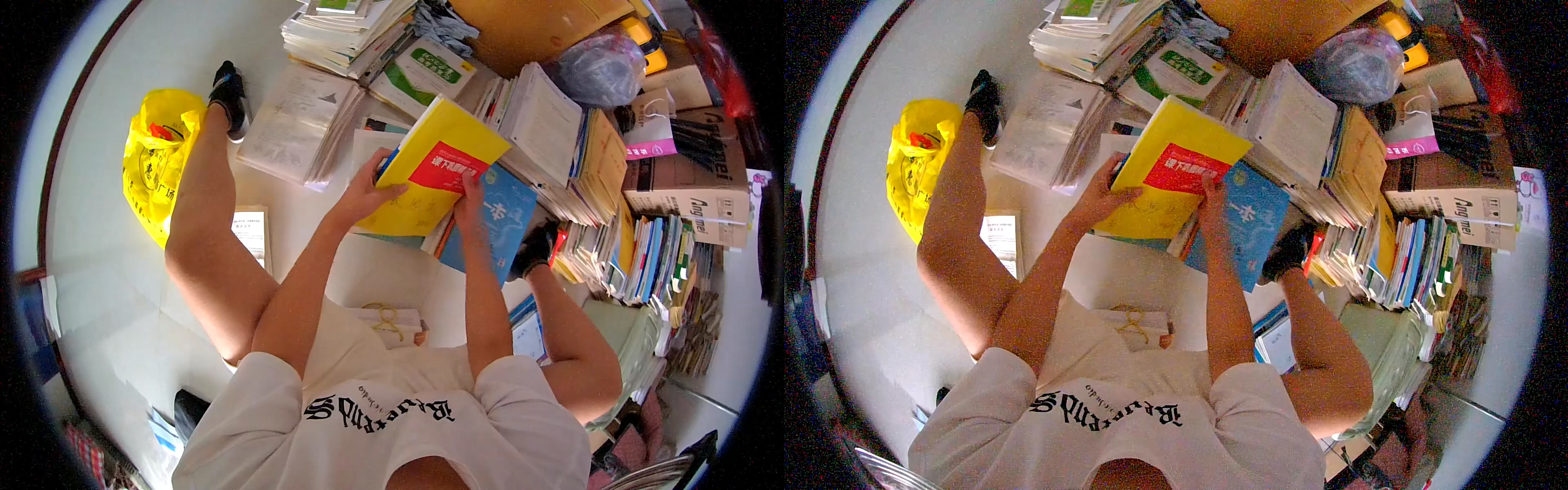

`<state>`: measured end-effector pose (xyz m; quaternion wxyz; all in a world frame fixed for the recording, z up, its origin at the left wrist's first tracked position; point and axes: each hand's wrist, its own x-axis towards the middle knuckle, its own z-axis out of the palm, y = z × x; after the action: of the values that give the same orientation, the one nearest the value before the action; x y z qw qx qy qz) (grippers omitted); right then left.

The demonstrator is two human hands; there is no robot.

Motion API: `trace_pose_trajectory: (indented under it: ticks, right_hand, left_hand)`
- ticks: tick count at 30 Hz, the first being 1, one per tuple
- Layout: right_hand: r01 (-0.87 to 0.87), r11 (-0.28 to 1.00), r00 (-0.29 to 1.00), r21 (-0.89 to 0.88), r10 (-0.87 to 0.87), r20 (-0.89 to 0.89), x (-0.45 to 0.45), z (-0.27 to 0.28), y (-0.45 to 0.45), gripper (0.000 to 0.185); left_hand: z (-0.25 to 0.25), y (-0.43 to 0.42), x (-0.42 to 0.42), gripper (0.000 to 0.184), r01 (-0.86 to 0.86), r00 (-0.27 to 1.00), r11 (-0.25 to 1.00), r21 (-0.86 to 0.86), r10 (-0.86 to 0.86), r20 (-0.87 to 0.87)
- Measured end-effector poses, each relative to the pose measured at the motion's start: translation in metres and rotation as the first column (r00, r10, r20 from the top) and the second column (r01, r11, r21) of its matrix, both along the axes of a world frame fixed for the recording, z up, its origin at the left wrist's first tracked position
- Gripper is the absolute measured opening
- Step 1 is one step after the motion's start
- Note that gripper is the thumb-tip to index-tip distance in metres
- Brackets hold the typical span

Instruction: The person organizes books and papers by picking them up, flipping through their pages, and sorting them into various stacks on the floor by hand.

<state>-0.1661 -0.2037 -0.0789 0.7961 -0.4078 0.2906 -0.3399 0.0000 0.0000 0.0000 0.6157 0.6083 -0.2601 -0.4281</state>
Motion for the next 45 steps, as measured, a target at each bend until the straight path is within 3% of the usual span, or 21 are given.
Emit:
trace_pose_trajectory:
  ticks: [3, 5, 6, 8, 11, 13, 15, 17, 25, 29, 31, 32, 34, 35, 36, 37, 39, 40, 41, 42, 45]
  right_hand:
    - [-0.113, 0.994, 0.993, -0.006, 0.113, -0.019, 0.0, 0.054, -0.001, 0.059]
    - [-0.046, 0.981, 0.994, -0.189, 0.026, -0.105, 0.003, 0.083, -0.007, 0.054]
    - [-0.007, 0.968, 1.0, -0.25, 0.008, 0.003, 0.007, 0.111, 0.003, 0.051]
    - [-0.024, 0.94, 0.999, -0.34, 0.007, -0.053, 0.006, 0.107, 0.0, 0.051]
    - [-0.116, 0.87, 0.978, -0.479, 0.014, -0.21, 0.007, 0.108, -0.001, 0.048]
    - [-0.177, 0.843, 0.952, -0.509, 0.015, -0.307, 0.016, 0.102, 0.002, 0.046]
    - [-0.284, 0.807, 0.913, -0.518, 0.062, -0.404, 0.02, 0.077, 0.007, 0.043]
    - [-0.293, 0.812, 0.923, -0.505, 0.102, -0.371, 0.021, 0.053, 0.019, 0.044]
    - [-0.249, 0.792, 0.937, -0.557, 0.052, -0.345, 0.034, 0.04, 0.006, 0.041]
    - [-0.305, 0.716, 0.906, -0.628, 0.014, -0.423, 0.038, 0.057, 0.01, 0.044]
    - [-0.354, 0.811, 0.82, -0.465, 0.029, -0.572, 0.04, 0.044, 0.014, 0.048]
    - [-0.366, 0.804, 0.818, -0.468, 0.038, -0.573, 0.04, 0.023, 0.01, 0.048]
    - [-0.558, 0.672, 0.615, -0.487, -0.059, -0.787, 0.03, -0.033, -0.003, 0.053]
    - [-0.568, 0.67, 0.609, -0.479, -0.049, -0.791, 0.028, -0.035, 0.0, 0.053]
    - [-0.644, 0.508, 0.476, -0.572, -0.319, -0.819, 0.025, -0.036, 0.002, 0.053]
    - [-0.73, 0.327, 0.347, -0.601, -0.58, -0.737, 0.023, -0.036, 0.004, 0.053]
    - [-0.704, 0.411, 0.367, -0.579, -0.488, -0.792, 0.02, -0.038, 0.005, 0.055]
    - [-0.674, 0.495, 0.391, -0.549, -0.392, -0.833, 0.02, -0.039, 0.004, 0.057]
    - [-0.676, 0.492, 0.39, -0.548, -0.392, -0.833, 0.022, -0.039, 0.005, 0.057]
    - [-0.664, 0.582, 0.387, -0.47, -0.271, -0.881, 0.025, -0.04, 0.009, 0.056]
    - [-0.627, 0.709, 0.378, -0.322, -0.084, -0.922, 0.029, -0.045, 0.023, 0.052]
  left_hand:
    - [0.012, -0.001, 0.009, 0.062, 0.033, 0.997, 0.997, -0.063, -0.029, 0.069]
    - [0.018, -0.008, 0.013, 0.06, -0.021, 0.977, 0.981, -0.194, 0.061, 0.205]
    - [0.032, -0.009, 0.01, 0.06, -0.015, 0.98, 0.982, -0.189, 0.052, 0.192]
    - [0.065, -0.009, 0.01, 0.054, -0.106, 0.922, 0.989, -0.106, 0.137, 0.363]
    - [0.034, -0.014, 0.019, 0.053, -0.113, 0.944, 0.957, -0.268, 0.187, 0.272]
    - [0.009, -0.012, 0.022, 0.052, -0.122, 0.955, 0.958, -0.259, 0.185, 0.233]
    - [-0.009, -0.008, 0.021, 0.048, -0.163, 0.883, 0.975, -0.153, 0.214, 0.417]
    - [-0.058, -0.002, 0.015, 0.046, -0.197, 0.905, 0.976, -0.095, 0.219, 0.364]
    - [-0.022, -0.007, 0.01, 0.039, -0.262, 0.935, 0.959, -0.104, 0.279, 0.219]
    - [-0.037, -0.011, 0.022, 0.043, -0.312, 0.853, 0.949, -0.04, 0.299, 0.427]
    - [-0.056, -0.012, 0.026, 0.044, -0.36, 0.813, 0.933, -0.027, 0.327, 0.481]
    - [-0.062, -0.009, 0.025, 0.044, -0.375, 0.862, 0.926, 0.056, 0.325, 0.389]
    - [-0.086, -0.003, 0.023, 0.044, -0.385, 0.899, 0.911, 0.148, 0.334, 0.282]
    - [-0.106, 0.002, 0.023, 0.047, -0.416, 0.835, 0.881, 0.223, 0.273, 0.479]
    - [-0.116, 0.006, 0.022, 0.05, -0.455, 0.74, 0.843, 0.287, 0.178, 0.649]
    - [-0.124, 0.01, 0.02, 0.05, -0.457, 0.741, 0.841, 0.29, 0.18, 0.647]
    - [-0.139, 0.015, 0.016, 0.059, -0.599, 0.495, 0.756, 0.265, 0.09, 0.864]
    - [-0.162, 0.015, 0.022, 0.059, -0.602, 0.495, 0.754, 0.263, 0.094, 0.864]
    - [-0.195, 0.014, 0.03, 0.062, -0.494, 0.707, 0.782, 0.38, 0.107, 0.699]
    - [-0.193, 0.015, 0.032, 0.063, -0.425, 0.796, 0.8, 0.424, 0.108, 0.595]
    - [-0.186, 0.02, 0.032, 0.065, -0.334, 0.895, 0.821, 0.464, 0.122, 0.429]
